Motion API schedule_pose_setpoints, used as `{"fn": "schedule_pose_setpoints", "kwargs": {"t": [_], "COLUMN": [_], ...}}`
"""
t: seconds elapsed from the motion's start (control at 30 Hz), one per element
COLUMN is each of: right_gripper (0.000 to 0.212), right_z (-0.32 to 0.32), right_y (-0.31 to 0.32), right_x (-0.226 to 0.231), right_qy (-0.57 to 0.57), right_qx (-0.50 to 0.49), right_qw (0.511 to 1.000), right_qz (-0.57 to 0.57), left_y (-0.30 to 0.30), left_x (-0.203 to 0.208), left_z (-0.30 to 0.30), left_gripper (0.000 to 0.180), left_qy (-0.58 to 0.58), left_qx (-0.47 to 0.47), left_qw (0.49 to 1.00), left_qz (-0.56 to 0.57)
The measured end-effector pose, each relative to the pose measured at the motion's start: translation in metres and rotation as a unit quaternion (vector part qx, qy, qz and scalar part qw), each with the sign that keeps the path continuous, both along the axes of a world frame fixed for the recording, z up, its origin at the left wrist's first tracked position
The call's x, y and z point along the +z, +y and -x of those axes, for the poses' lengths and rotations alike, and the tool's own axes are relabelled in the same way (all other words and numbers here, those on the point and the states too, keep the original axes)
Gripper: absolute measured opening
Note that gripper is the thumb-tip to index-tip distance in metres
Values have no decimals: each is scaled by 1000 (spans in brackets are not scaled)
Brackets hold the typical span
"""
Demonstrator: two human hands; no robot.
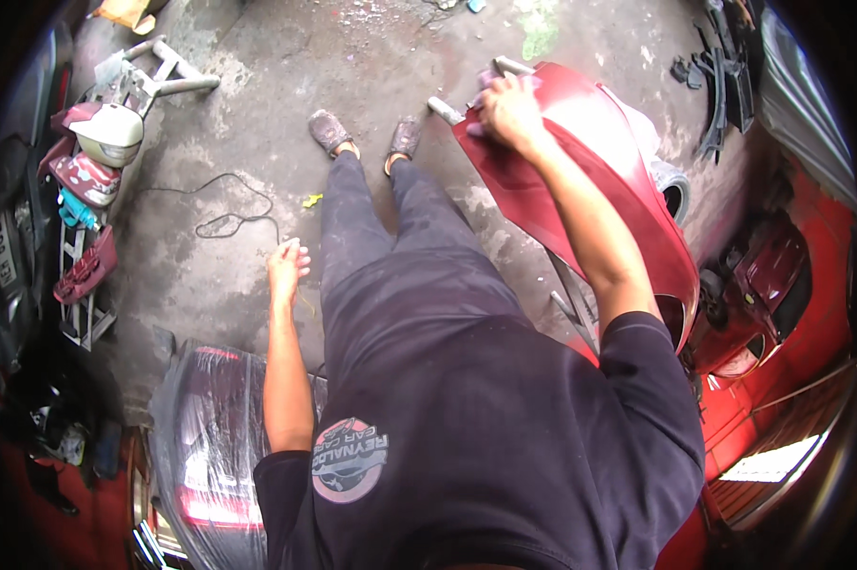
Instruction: The person sits on the floor and wipes a red car bumper with a cloth. They rotate the bumper to clean different sections, including the edges and inner surfaces, before placing it down and handling a bucket.
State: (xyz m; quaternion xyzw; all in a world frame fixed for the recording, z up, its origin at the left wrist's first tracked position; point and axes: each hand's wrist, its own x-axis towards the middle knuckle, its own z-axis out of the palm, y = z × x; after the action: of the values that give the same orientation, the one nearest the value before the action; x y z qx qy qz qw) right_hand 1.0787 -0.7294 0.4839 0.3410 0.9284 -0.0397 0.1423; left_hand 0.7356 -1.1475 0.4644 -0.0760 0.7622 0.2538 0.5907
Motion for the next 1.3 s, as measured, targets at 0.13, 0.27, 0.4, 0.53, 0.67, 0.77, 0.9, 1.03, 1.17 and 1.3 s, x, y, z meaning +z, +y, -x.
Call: {"fn": "schedule_pose_setpoints", "kwargs": {"t": [0.13, 0.27, 0.4, 0.53, 0.67, 0.77, 0.9, 1.03, 1.17, 1.3], "right_gripper": [13, 12, 14, 19, 24, 27, 33, 39, 49, 56], "right_z": [3, -21, -69, -111, -147, -172, -198, -244, -307, -384], "right_y": [-17, 24, 74, 73, 49, 34, 4, -34, -98, -155], "right_x": [-15, 3, 10, 36, 66, 89, 124, 163, 200, 209], "right_qy": [63, 100, 19, 49, 77, 68, 48, 20, 7, 11], "right_qx": [34, -18, -124, -185, -233, -252, -283, -347, -356, -436], "right_qw": [996, 994, 990, 973, 956, 951, 940, 924, 902, 833], "right_qz": [49, -30, -68, -130, -163, -165, -186, -160, -244, -340], "left_y": [12, 15, 23, 34, 40, 48, 58, 68, 88, 107], "left_x": [5, 1, 0, 3, -1, -4, -10, -27, -30, -29], "left_z": [13, 29, 30, 18, 10, 10, 16, 23, 20, 14], "left_gripper": [35, 32, 30, 29, 29, 29, 29, 28, 30, 31], "left_qy": [22, 50, 51, 46, 44, 41, 42, 32, 25, 15], "left_qx": [16, 6, -23, -37, -65, -82, -106, -131, -167, -181], "left_qw": [1000, 998, 998, 998, 996, 995, 992, 990, 984, 980], "left_qz": [0, -31, -25, -34, -38, -47, -54, -47, -63, -79]}}
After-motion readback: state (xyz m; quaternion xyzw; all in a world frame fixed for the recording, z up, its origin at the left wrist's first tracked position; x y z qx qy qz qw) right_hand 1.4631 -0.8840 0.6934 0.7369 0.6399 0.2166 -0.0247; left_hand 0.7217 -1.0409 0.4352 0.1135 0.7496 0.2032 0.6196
